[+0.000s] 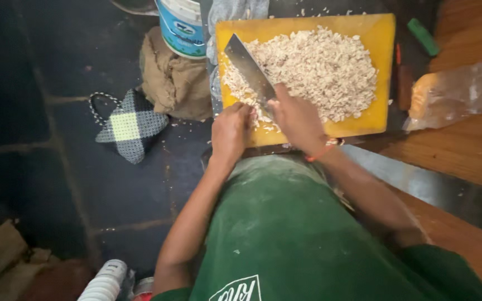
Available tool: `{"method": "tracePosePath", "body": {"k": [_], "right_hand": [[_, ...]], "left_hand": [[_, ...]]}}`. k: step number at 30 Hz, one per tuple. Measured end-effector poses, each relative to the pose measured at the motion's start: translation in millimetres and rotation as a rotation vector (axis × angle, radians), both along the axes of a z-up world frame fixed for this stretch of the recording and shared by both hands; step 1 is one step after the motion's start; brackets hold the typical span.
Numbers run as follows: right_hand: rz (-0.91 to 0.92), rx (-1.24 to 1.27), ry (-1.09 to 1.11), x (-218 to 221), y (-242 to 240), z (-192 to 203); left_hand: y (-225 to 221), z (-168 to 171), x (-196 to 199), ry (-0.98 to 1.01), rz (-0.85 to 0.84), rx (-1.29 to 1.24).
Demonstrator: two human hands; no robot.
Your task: The person chops a pile of small white food items on a yellow cutting board using a cleaver.
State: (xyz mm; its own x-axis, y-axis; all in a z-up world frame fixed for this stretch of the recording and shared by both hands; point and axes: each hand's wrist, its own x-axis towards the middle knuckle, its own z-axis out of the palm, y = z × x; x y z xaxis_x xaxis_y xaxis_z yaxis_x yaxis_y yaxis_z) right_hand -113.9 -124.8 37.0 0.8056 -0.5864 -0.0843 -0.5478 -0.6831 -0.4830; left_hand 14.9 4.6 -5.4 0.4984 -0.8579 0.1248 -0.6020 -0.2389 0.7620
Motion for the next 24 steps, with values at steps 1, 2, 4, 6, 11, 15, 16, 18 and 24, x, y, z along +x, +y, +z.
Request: {"method": "tracePosePath", "body": {"k": [1, 2, 4, 6, 11, 15, 16, 18, 24], "right_hand": [[0.014, 0.014, -0.024, -9, -4, 12], [0.027, 0.028, -0.049, -16, -5, 23], [-0.048, 0.113, -0.018, -28, 4, 37], [-0.056, 0.084, 0.017, -23, 14, 27], [0.015, 0.036, 0.018, -4, 4, 11], [-0.016, 0.030, -0.026, -21, 9, 39], [-0.039, 0.046, 0.008, -24, 14, 40], [-0.064, 0.057, 0.029, -20, 19, 27], [-0.081, 0.217, -0.042, -21, -9, 4]], "left_hand": [[0, -1, -2, 0.022, 0.013, -0.018], [-1, -2, -4, 0.045, 0.026, -0.035], [-1, -4, -5, 0.036, 0.050, -0.038], [3, -3, -4, 0.014, 0.055, -0.024], [6, 9, -9, -0.034, -0.021, -0.011], [8, 9, -8, -0.026, 0.017, -0.073], [8, 8, -7, 0.022, 0.032, -0.082], [5, 10, -5, 0.098, 0.065, -0.119], [-3, 14, 12, 0.102, 0.252, -0.184]]}}
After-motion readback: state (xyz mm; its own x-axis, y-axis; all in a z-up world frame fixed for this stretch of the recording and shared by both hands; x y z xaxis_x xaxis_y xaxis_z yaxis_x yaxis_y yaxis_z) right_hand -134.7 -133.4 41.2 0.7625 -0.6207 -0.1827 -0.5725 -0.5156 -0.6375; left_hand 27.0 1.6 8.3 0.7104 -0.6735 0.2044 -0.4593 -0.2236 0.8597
